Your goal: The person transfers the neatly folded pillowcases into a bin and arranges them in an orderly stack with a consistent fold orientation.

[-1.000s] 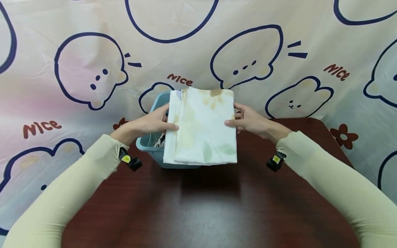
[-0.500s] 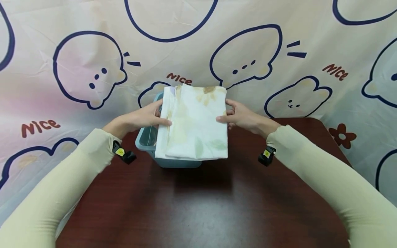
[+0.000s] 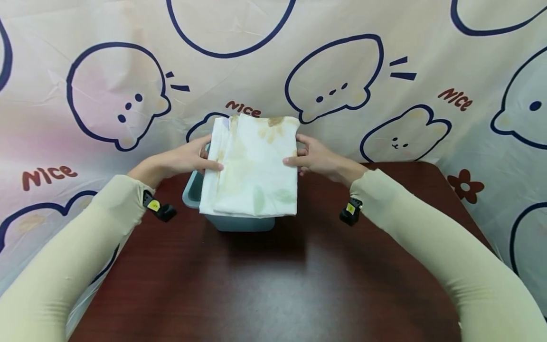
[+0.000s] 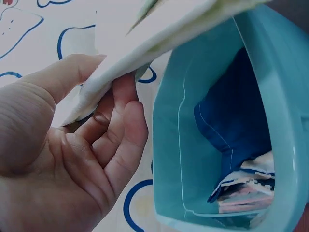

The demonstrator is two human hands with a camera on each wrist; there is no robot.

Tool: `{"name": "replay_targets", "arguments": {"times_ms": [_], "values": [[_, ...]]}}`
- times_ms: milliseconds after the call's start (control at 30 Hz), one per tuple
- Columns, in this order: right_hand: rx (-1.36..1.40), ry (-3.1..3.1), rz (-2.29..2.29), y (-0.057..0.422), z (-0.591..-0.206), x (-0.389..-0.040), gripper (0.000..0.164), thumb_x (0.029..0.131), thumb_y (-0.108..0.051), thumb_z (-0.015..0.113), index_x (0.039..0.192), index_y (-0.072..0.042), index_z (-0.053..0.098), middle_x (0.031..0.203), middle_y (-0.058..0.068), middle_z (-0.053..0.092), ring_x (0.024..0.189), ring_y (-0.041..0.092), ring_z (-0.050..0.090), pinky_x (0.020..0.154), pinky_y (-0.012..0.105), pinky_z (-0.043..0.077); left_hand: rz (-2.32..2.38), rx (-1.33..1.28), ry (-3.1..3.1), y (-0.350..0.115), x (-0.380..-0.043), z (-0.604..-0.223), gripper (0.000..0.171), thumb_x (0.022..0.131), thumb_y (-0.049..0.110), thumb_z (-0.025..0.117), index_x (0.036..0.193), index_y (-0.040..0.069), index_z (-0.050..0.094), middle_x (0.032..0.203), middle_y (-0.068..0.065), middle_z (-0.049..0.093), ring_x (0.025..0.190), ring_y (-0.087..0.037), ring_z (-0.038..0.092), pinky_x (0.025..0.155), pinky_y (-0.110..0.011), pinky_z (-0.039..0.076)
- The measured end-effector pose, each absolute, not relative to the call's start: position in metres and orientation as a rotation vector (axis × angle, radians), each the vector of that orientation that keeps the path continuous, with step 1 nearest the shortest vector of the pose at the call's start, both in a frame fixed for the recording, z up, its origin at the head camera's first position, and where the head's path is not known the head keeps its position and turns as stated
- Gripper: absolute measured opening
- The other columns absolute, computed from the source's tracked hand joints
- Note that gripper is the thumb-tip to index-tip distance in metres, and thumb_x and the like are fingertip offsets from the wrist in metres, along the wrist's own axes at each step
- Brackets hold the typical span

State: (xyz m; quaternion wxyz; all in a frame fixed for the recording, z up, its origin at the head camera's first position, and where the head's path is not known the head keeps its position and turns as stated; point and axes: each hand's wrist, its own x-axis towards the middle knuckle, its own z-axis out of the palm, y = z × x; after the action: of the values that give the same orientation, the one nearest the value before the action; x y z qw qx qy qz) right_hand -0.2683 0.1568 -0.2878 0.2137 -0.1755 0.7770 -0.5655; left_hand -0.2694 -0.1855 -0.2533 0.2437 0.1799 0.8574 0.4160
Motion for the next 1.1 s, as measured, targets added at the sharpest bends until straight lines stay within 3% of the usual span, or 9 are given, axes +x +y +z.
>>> {"name": "replay_targets", "arguments": {"times_ms": [567,1100], "values": [[-0.456,2.136,-1.575,0.145,-0.285,-0.27,0.074,0.1,-0.014,0.063,0.16,-0.018,0.02,0.108,0.004,0.072,0.071,0.014,0.06,0.065,0.028,0.049,1.01,0.516,2.395,-0.194,-0.275,-0.247,0.078,0.099,0.014,0.066,0.16,0.017,0.017,0.125,-0.022,0.066,0.089,-0.017,0.072,0.074,-0.032,0.059],[-0.458,2.13,-1.607,0.135,-0.286,-0.272,0.07,0.101,-0.011,0.062,0.159,-0.017,0.023,0.1,0.001,0.072,0.064,0.014,0.055,0.062,0.026,0.049,0.981,0.487,2.416,-0.203,-0.277,-0.247,0.08,0.098,0.016,0.066,0.16,0.018,0.016,0.126,-0.021,0.064,0.09,-0.019,0.073,0.076,-0.035,0.06]]}}
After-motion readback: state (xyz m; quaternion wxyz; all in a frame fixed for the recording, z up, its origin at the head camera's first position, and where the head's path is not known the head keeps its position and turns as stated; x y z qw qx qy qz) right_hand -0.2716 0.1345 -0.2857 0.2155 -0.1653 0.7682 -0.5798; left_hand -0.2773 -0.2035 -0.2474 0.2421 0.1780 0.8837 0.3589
